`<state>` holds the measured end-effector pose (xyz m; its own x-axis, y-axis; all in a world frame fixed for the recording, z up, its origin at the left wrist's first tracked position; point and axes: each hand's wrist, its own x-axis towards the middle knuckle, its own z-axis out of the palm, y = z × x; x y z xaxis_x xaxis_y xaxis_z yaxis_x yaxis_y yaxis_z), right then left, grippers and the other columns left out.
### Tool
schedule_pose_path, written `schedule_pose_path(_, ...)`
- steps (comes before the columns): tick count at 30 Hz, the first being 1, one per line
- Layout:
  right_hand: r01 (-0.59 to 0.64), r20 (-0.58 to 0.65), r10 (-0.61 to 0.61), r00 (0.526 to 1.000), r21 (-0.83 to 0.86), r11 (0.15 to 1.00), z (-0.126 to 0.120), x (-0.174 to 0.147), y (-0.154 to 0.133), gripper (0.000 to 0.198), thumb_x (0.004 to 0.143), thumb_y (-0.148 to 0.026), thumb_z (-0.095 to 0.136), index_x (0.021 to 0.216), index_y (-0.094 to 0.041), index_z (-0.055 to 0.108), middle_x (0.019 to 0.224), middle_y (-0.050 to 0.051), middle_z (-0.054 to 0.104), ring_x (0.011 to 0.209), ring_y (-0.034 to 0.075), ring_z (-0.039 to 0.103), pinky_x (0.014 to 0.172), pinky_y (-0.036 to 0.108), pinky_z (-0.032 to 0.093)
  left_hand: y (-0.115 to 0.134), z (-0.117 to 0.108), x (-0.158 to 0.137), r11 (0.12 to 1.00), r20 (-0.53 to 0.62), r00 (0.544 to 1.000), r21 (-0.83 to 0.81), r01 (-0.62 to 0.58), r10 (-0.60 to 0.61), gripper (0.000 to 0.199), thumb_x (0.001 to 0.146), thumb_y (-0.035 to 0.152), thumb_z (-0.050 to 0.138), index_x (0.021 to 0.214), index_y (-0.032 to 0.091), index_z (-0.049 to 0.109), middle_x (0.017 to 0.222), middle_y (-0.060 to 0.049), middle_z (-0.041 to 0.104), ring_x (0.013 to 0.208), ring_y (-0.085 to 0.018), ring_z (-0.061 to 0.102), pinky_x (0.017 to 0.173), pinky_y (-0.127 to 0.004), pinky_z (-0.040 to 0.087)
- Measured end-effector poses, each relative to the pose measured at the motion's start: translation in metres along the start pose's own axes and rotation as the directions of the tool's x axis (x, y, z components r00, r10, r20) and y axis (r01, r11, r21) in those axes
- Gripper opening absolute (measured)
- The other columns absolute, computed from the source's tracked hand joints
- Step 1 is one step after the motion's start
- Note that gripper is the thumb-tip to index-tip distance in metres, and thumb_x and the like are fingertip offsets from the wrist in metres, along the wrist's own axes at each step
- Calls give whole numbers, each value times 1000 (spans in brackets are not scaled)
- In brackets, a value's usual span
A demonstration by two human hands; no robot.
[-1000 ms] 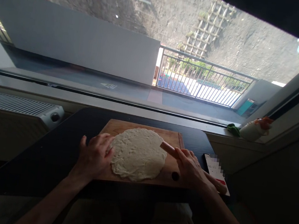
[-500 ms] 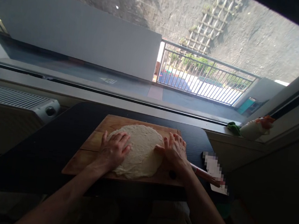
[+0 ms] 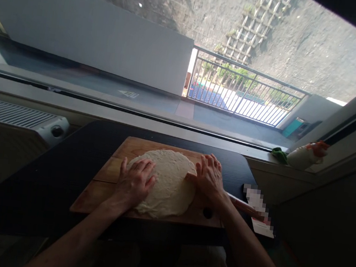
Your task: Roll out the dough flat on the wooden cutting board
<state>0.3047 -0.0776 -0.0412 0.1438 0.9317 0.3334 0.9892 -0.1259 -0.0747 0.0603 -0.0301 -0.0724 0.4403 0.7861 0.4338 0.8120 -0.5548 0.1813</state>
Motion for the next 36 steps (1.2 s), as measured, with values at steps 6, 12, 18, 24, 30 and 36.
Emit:
schedule_pose_path(6,-10,22,10,1000,0,1000,2,3,1,46,97,-43,27,130,-19,49,137,10,45,136,28,21,108,47,18,2,-2,0,1000,7,1000,-11,1,-1,36,90,34,40,121,23,55,129,-10,55,122,-26,45,110,-59,7)
schedule_pose_path(12,-72,85,71,994,6,997,3,12,5,49,97,-41,25,133,-15,46,140,13,41,135,29,24,106,47,23,3,-7,1,1000,29,1000,-18,0,0,36,90,33,40,121,23,55,129,-9,55,121,-26,46,110,-59,8)
schedule_pose_path(18,53,75,-55,996,25,998,5,-10,2,51,96,-47,25,135,-20,44,142,9,40,138,28,18,109,48,16,3,-5,1,1000,30,1000,-17,-3,3,36,90,33,40,121,22,55,130,-10,54,122,-26,45,110,-58,7)
schedule_pose_path(24,-66,71,64,995,26,997,11,44,24,49,97,-41,27,134,-14,45,139,14,42,135,28,25,106,46,23,2,-5,1,1000,24,1000,-7,5,-5,36,90,33,40,121,23,55,129,-10,55,123,-26,45,110,-58,7)
schedule_pose_path(30,360,3,-360,933,27,933,1,-18,4,45,96,-42,33,133,-20,47,136,7,48,139,23,15,112,43,9,4,-9,1,1000,46,999,-24,5,-3,36,90,33,40,121,22,54,130,-10,54,123,-26,45,110,-58,7)
schedule_pose_path(36,204,-9,-204,979,-4,979,0,39,10,42,97,-41,32,95,-21,68,125,8,54,122,24,38,101,40,26,5,-11,2,1000,48,999,-19,18,-17,35,90,33,41,120,23,55,129,-9,55,122,-26,45,110,-58,9)
